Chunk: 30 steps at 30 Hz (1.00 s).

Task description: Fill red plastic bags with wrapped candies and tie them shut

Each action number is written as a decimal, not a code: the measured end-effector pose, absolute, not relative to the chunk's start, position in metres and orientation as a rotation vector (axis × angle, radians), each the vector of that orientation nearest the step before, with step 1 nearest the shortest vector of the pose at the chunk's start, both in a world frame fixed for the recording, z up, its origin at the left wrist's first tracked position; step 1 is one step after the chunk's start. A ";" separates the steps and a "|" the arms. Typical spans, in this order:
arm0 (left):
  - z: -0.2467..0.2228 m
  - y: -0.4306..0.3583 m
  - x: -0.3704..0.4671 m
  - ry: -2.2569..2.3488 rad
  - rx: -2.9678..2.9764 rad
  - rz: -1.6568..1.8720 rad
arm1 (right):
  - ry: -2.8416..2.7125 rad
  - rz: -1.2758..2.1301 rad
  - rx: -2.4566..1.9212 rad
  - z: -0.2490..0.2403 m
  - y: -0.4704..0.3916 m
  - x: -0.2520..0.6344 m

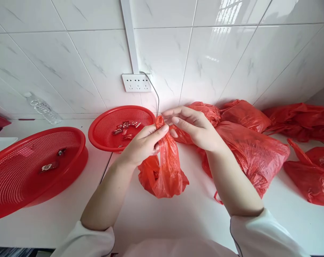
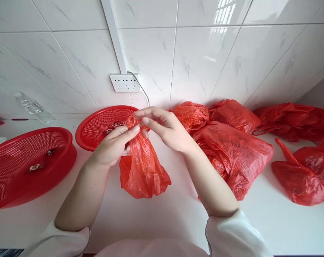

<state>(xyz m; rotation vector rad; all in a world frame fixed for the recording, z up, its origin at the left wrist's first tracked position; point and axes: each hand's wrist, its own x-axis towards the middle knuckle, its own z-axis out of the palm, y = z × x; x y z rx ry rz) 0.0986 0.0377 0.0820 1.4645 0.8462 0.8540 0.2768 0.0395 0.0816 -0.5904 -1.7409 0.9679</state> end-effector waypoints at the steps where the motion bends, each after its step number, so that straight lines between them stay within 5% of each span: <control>1: 0.081 0.039 0.099 0.833 1.449 0.851 | -1.719 1.009 -0.566 0.076 0.041 0.280; 11: 0.049 0.052 0.091 0.757 1.226 0.727 | -1.553 0.767 -0.716 0.039 0.022 0.297; 16: 0.040 0.062 0.085 0.684 1.071 0.718 | -2.008 0.831 -0.686 0.035 0.008 0.305; 25: 0.057 0.028 0.087 0.997 2.723 0.731 | -1.602 0.884 -0.777 0.015 0.028 0.291; 30: 0.045 0.029 0.088 0.648 2.731 0.723 | -1.572 1.095 -0.767 0.002 0.036 0.287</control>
